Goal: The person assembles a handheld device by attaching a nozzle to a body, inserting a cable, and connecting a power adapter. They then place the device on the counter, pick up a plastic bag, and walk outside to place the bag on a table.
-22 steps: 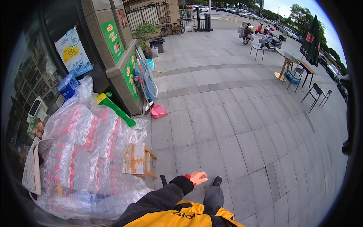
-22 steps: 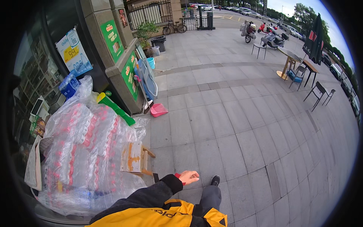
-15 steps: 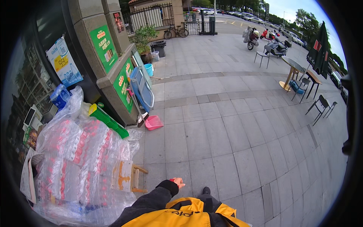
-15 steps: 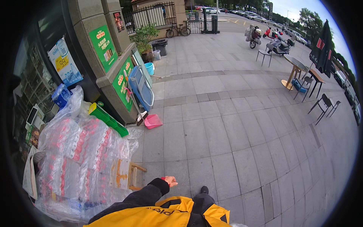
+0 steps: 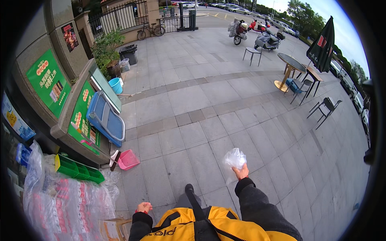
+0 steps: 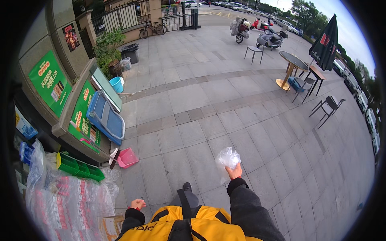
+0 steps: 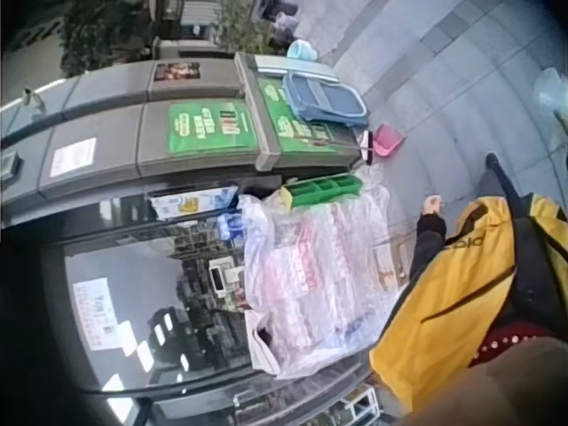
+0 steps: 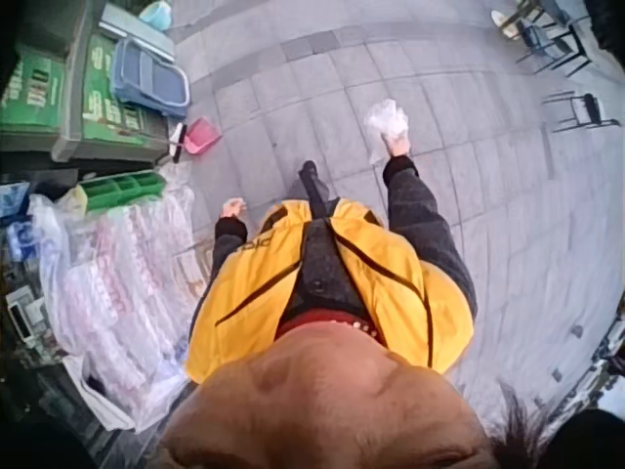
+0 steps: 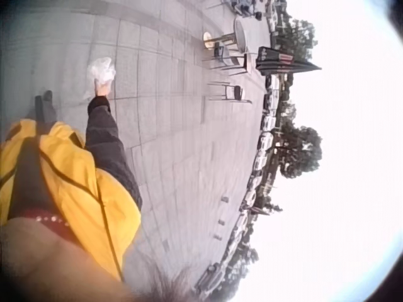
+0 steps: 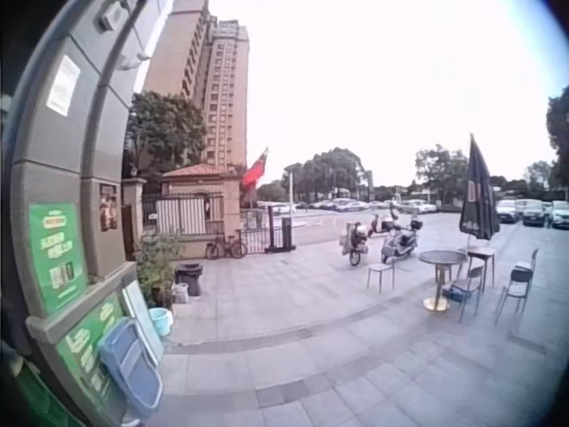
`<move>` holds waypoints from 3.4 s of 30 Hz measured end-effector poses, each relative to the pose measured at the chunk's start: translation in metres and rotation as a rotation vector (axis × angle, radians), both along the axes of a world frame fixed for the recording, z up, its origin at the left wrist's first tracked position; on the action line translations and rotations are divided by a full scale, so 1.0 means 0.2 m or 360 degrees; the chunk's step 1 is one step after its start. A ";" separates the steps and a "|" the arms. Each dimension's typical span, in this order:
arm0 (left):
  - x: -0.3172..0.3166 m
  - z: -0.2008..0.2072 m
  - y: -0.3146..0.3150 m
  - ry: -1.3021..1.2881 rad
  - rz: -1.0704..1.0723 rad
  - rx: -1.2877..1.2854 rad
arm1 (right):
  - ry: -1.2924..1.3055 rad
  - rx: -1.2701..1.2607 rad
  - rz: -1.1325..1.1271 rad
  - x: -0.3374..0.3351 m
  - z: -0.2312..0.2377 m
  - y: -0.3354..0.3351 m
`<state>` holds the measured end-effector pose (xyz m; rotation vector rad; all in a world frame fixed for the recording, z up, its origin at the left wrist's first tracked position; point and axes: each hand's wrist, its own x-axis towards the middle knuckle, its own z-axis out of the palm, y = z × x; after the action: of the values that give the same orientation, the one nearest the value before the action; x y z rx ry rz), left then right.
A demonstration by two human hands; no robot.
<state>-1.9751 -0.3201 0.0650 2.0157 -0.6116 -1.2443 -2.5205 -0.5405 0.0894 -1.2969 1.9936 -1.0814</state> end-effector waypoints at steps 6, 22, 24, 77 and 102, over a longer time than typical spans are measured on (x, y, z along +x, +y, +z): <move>-0.04 0.19 -1.26 -0.0175 -0.0434 -0.0108 | 0.0197 0.1070 -0.0557 -0.15 -0.25 -0.09; 0.40 -0.48 -2.91 0.0127 0.0116 0.0830 | -0.0237 0.0930 -0.1109 -0.12 -0.45 -2.16; 0.38 -0.47 -3.08 0.0233 0.0162 0.0930 | -0.0001 0.0929 -0.0913 0.01 -0.30 -2.74; -0.16 -0.12 -9.87 0.0663 -0.1956 0.0207 | -0.1138 -0.0658 -0.1508 1.36 0.18 -7.46; -3.59 0.21 -10.73 0.1394 -0.2410 -0.0242 | -0.0818 -0.0830 -0.1470 -1.06 0.27 -8.94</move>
<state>-2.6940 -2.4663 0.1078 0.4060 -1.7296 -2.4880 -2.7329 -2.3289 0.1434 -0.1329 1.9447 -2.1923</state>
